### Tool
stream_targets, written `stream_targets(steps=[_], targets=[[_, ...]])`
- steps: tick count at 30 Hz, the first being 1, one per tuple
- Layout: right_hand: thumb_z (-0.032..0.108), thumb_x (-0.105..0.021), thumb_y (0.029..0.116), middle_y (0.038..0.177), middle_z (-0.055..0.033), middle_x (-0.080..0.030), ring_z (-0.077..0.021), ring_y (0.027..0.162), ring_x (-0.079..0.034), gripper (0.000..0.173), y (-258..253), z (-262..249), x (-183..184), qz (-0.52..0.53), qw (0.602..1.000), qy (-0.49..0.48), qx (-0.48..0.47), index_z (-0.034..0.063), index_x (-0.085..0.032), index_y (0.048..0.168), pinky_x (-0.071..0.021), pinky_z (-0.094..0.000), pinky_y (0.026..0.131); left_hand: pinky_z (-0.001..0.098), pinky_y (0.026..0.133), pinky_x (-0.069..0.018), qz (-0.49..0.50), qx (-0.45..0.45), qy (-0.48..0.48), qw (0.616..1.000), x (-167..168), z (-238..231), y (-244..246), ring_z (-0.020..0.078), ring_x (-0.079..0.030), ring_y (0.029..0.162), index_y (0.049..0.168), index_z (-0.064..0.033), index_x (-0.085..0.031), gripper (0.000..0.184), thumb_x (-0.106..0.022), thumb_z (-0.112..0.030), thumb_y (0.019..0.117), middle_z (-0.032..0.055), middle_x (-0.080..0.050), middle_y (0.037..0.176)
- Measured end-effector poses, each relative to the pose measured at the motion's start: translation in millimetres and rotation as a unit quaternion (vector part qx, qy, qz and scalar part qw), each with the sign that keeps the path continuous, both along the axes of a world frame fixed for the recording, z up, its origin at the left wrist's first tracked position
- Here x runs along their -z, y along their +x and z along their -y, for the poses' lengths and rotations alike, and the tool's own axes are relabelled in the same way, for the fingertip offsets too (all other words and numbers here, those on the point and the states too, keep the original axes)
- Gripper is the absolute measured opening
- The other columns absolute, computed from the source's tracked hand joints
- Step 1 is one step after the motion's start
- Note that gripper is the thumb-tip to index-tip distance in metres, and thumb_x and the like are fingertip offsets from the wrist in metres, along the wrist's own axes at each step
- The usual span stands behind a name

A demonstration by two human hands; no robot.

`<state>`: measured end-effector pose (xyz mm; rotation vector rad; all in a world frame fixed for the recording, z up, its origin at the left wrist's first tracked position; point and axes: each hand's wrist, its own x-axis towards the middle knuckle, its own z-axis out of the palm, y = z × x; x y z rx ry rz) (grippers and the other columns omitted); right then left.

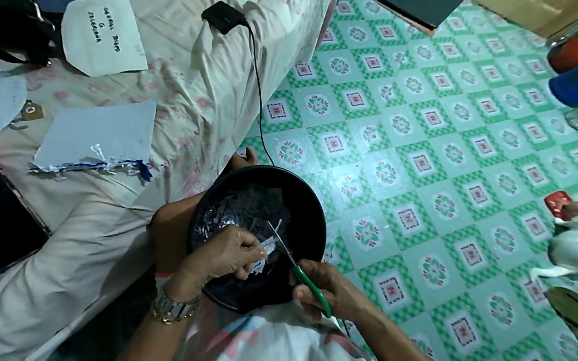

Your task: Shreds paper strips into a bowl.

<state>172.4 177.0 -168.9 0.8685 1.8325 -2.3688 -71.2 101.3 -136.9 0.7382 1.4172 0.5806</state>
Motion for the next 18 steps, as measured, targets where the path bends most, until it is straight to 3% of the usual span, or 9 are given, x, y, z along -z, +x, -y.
stream_targets(steps=[4, 7, 11, 13, 18], targets=[[0.049, -0.072, 0.0901, 0.066, 0.0142, -0.061, 0.0035, 0.053, -0.06, 0.037, 4, 2, -1, -0.007, 1.0, -0.015, 0.014, 0.0137, -0.062, 0.096, -0.0516, -0.015, 0.051, 0.0141, 0.055, -0.0509, 0.017, -0.071, 0.013, 0.997, 1, 2, -1, -0.0009, -0.055, 0.051, 0.085, -0.0053, -0.065, 0.018, -0.059, -0.005, 0.1018, -0.0102, -0.054, 0.06], [0.061, -0.066, 0.0895, 0.073, 0.0116, -0.061, 0.0028, 0.062, -0.059, 0.06, 11, 4, -3, 0.02, 0.999, 0.006, -0.04, 0.0057, -0.057, 0.112, -0.0514, -0.0169, 0.061, 0.0156, 0.055, -0.0537, 0.055, -0.145, 0.039, 0.987, 8, 5, 0, 0.0005, -0.058, 0.05, 0.079, -0.0087, -0.063, 0.024, -0.057, -0.002, 0.1011, -0.0101, -0.057, 0.057], [0.065, -0.065, 0.0871, 0.073, 0.0099, -0.058, 0.0032, 0.062, -0.054, 0.07, 6, 8, -5, 0.048, 0.995, 0.017, -0.08, 0.0022, -0.055, 0.117, -0.0471, -0.016, 0.06, 0.0157, 0.055, -0.0533, 0.073, -0.12, 0.033, 0.99, 11, 3, 9, 0.0003, -0.057, 0.051, 0.079, -0.009, -0.062, 0.024, -0.057, -0.002, 0.1007, -0.0104, -0.055, 0.058], [0.064, -0.066, 0.0868, 0.073, 0.01, -0.059, 0.0033, 0.061, -0.055, 0.068, 0, 8, -6, 0.049, 0.996, 0.023, -0.07, 0.0031, -0.056, 0.114, -0.0479, -0.0155, 0.06, 0.0151, 0.055, -0.0527, 0.064, -0.091, 0.025, 0.993, 9, 1, 12, -0.0004, -0.058, 0.051, 0.081, -0.0075, -0.063, 0.021, -0.058, -0.004, 0.1011, -0.0103, -0.056, 0.059], [0.05, -0.07, 0.0906, 0.067, 0.0134, -0.058, 0.0045, 0.055, -0.057, 0.043, -5, 12, -6, 0.03, 0.999, 0.005, -0.01, 0.0096, -0.059, 0.101, -0.0494, -0.014, 0.054, 0.0161, 0.056, -0.0541, 0.065, -0.094, 0.019, 0.993, 8, -2, 10, 0.0006, -0.058, 0.052, 0.081, -0.0076, -0.062, 0.021, -0.058, -0.004, 0.1017, -0.0101, -0.056, 0.06]])
